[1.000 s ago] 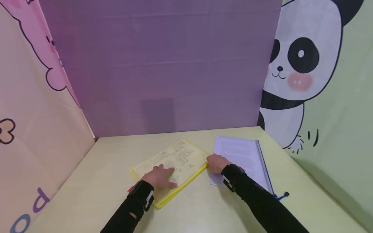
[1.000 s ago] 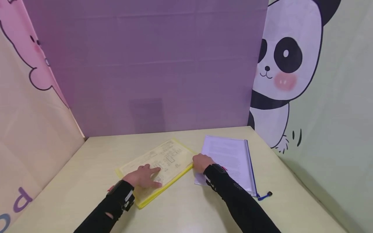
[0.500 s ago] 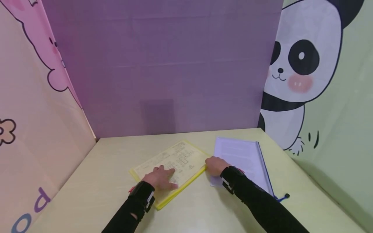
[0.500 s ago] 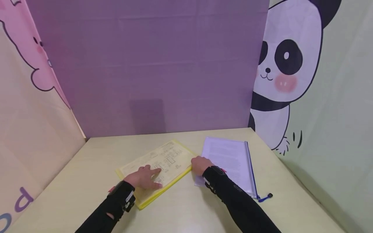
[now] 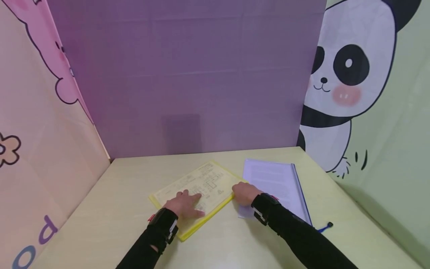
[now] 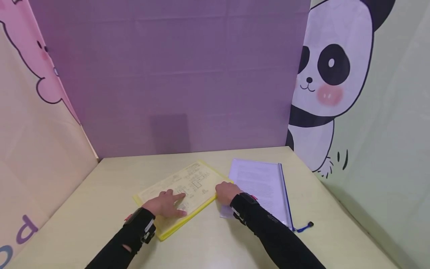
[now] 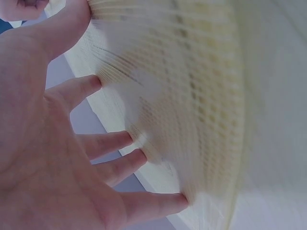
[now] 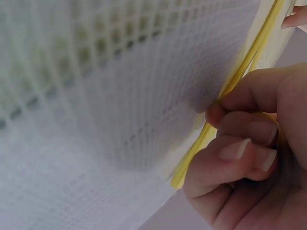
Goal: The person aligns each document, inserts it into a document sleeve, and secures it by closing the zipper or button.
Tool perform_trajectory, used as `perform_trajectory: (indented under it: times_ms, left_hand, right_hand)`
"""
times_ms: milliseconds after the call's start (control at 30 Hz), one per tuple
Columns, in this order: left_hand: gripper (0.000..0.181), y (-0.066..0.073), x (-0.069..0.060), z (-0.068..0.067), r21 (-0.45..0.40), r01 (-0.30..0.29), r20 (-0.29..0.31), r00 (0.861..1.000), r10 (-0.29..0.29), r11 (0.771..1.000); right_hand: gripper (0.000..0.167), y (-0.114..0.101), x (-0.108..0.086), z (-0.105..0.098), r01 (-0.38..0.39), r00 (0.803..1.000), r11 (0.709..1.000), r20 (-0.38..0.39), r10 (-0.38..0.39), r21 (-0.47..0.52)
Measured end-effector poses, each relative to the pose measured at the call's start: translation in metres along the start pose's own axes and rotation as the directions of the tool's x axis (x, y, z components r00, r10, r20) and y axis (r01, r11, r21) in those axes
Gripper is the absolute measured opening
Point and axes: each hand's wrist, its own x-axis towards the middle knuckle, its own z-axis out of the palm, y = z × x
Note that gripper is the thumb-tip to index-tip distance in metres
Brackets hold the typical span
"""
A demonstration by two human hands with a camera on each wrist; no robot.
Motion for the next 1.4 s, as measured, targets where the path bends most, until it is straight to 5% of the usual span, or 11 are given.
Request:
perform_trajectory:
  times_ms: [467, 867, 1400]
  left_hand:
    - [0.08, 0.002, -0.001, -0.002, 0.007, -0.007, 0.004, 1.0, 0.007, 1.0]
    - [0.08, 0.004, -0.001, 0.0, 0.013, -0.001, -0.005, 1.0, 0.001, 1.0]
    - [0.078, 0.01, -0.004, 0.006, 0.033, -0.001, -0.064, 0.998, 0.003, 0.999]
  right_hand:
    - [0.016, -0.008, 0.003, -0.007, -0.021, 1.0, 0.999, 0.015, 0.022, -0.048]
    - [0.014, -0.03, -0.011, -0.002, 0.051, 0.999, 0.999, -0.001, -0.051, 0.003]
    - [0.01, -0.042, -0.014, 0.001, 0.081, 0.996, 0.994, -0.027, -0.084, -0.079]
